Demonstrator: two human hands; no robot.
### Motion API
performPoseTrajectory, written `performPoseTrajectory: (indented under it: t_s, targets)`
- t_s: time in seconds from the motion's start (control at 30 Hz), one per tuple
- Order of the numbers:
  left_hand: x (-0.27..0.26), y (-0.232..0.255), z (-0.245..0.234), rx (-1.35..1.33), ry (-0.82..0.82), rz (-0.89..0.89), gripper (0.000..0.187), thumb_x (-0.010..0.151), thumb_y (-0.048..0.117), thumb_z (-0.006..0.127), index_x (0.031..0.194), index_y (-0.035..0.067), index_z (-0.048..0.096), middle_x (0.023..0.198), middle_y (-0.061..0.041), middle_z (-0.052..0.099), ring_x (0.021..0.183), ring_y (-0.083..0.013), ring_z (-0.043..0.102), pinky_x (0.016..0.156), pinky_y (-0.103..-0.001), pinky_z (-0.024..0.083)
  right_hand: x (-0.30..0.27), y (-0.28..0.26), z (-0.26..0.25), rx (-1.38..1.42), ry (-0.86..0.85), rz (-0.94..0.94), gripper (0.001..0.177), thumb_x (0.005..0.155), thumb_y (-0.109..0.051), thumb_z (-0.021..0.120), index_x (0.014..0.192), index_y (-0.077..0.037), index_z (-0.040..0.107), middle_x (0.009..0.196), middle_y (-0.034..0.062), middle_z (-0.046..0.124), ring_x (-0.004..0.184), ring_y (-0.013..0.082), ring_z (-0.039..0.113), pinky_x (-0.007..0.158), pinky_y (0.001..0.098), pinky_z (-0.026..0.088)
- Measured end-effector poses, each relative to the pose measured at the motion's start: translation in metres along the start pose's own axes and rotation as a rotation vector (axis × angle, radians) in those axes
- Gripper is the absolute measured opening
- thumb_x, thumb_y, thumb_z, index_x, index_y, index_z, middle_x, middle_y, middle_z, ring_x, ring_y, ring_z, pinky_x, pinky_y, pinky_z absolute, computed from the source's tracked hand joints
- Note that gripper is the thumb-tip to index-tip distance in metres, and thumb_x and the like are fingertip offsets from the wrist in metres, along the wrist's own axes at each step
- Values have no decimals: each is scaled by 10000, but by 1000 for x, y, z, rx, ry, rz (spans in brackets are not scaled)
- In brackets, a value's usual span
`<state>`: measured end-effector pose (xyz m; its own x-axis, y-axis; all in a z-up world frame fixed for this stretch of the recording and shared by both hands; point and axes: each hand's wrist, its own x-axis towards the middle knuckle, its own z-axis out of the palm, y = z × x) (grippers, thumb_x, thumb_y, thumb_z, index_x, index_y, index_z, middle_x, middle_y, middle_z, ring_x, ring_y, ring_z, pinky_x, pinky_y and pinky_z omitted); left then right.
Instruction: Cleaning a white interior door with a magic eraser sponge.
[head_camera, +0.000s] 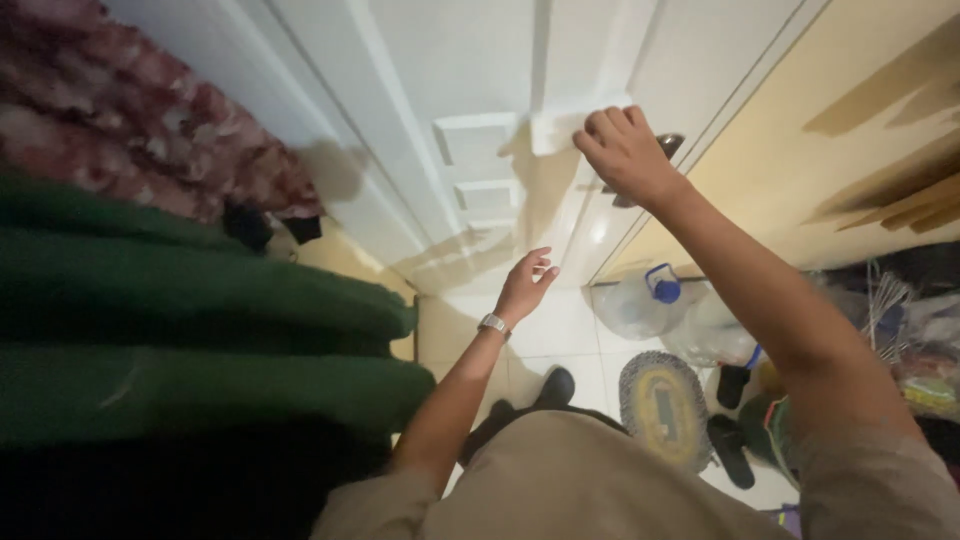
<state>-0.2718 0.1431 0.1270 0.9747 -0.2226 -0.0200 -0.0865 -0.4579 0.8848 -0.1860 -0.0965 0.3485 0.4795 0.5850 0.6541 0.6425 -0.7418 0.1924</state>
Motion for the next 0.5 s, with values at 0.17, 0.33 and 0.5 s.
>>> performPoseTrajectory:
  t_s: [0.17,0.33,0.5]
  targets:
    - [-41,-2,-20,-25,-16,-5,464,950,271,722,1368,113,597,1125,-106,729,974,-213,726,849,-342,581,-20,-34,2,14,-182,-4,203,903,-116,636,1102,-80,618,1090,83,579,1038,253,572,914,399,429]
    - [-65,5,-30,-85,-33,-1,461,964,274,706,1379,113,584,1139,-115,736,984,-210,738,850,-341,592,6,-32,-36,5,-124,-12,224,914,-142,653,1125,-71,626,1114,97,583,1044,268,567,897,401,422]
    - [-87,27,-37,-121,-36,-18,457,974,284,692,1390,134,579,1126,-94,743,990,-210,734,854,-336,595,38,-8,-75,-34,152,8,137,940,-35,642,1075,-49,623,988,111,610,917,292,606,794,423,459]
